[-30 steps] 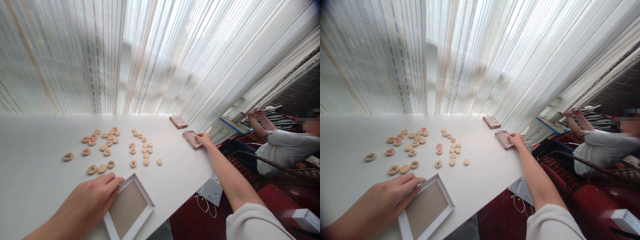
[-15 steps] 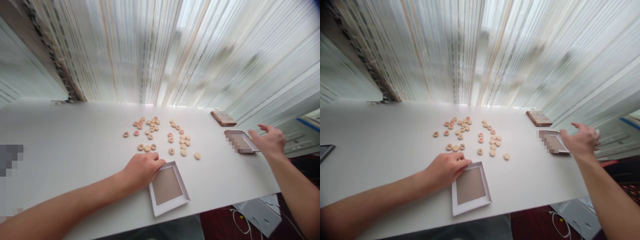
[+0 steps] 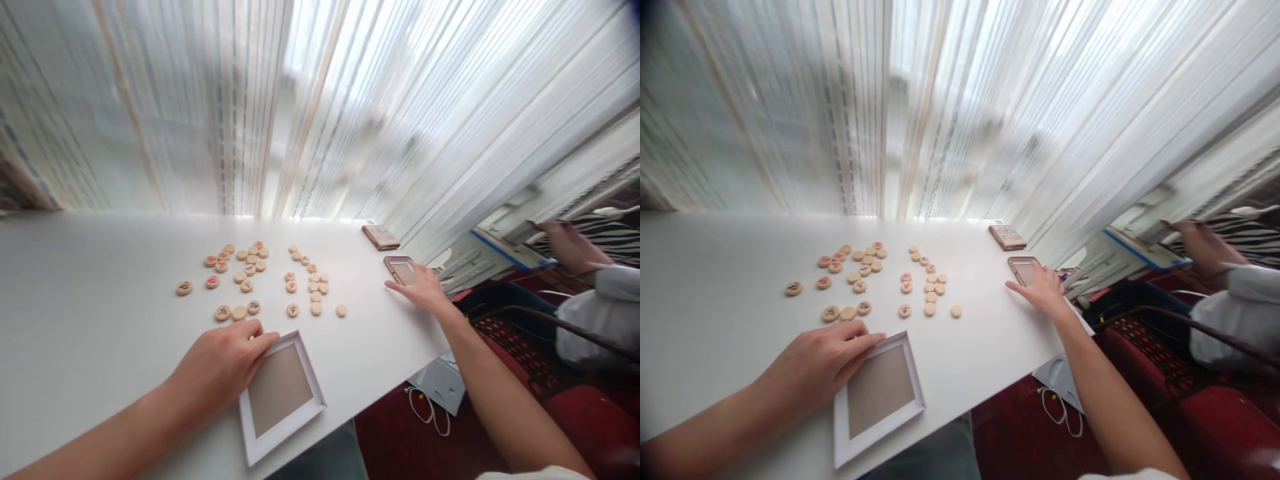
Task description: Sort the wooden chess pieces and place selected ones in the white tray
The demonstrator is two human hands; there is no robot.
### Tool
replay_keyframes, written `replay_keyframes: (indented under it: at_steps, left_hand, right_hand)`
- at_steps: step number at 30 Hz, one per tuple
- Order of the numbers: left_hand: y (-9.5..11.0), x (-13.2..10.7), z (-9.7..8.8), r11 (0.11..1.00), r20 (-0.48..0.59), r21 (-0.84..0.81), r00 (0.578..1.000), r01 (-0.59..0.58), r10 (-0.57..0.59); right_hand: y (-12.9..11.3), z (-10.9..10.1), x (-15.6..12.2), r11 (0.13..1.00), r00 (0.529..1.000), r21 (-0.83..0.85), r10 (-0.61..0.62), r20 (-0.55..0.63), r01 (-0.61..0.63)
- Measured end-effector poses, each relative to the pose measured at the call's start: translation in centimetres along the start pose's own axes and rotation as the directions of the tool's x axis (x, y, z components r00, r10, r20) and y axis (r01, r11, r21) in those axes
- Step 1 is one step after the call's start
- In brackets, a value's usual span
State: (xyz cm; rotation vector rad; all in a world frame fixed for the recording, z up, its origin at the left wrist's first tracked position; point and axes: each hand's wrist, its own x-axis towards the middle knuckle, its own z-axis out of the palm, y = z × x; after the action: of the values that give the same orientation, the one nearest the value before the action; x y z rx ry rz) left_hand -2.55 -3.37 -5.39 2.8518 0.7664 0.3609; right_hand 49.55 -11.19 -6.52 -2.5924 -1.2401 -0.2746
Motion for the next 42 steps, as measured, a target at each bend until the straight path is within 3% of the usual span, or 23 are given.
replay_keyframes:
  at_steps: [5, 12, 20, 26, 30, 35, 38, 42]
  left_hand:
    - [-0.7, 0.1, 1.4, 1.000, -0.047, -0.023, 0.999, -0.005, 0.004]
    - [-0.2, 0.0, 0.6, 1.000, -0.043, -0.028, 0.999, 0.014, -0.015]
    - [-0.4, 0.1, 1.1, 1.000, -0.041, 0.003, 0.999, -0.010, 0.010]
    - [0.4, 0.3, -0.2, 1.000, 0.012, 0.002, 1.000, -0.008, 0.008]
    - [0.6, 0.4, -0.7, 1.000, 0.038, -0.003, 0.999, -0.002, 0.002]
    - [0.6, 0.4, -0.6, 1.000, -0.013, 0.003, 1.000, -0.005, 0.005]
    - [0.7, 0.5, -1.5, 1.000, -0.091, -0.026, 0.996, -0.005, 0.002]
    - [-0.3, 1.3, -4.5, 0.981, -0.224, -0.180, 0.968, 0.075, -0.115]
  right_hand:
    - [4.0, 1.4, 0.6, 0.997, 0.997, 0.022, 0.072, 0.031, -0.072]
    - [6.0, 2.3, 2.1, 0.993, 0.996, 0.082, 0.079, 0.034, -0.081]
    - [6.9, 2.5, 2.6, 0.991, 0.995, 0.103, 0.079, 0.056, -0.084]
    - [5.8, 1.4, 2.4, 0.978, 0.996, 0.192, 0.088, 0.001, -0.087]
    - [2.7, 0.3, 0.8, 0.957, 0.989, 0.288, 0.077, -0.127, -0.037]
    - [-5.3, 0.1, -2.1, 0.858, 0.975, 0.482, -0.092, -0.200, 0.180]
    - [-11.6, -0.9, -3.3, 0.744, 0.950, 0.591, -0.231, -0.208, 0.310]
    - [-19.9, -3.8, -4.7, 0.438, 0.892, 0.815, -0.408, -0.196, 0.379]
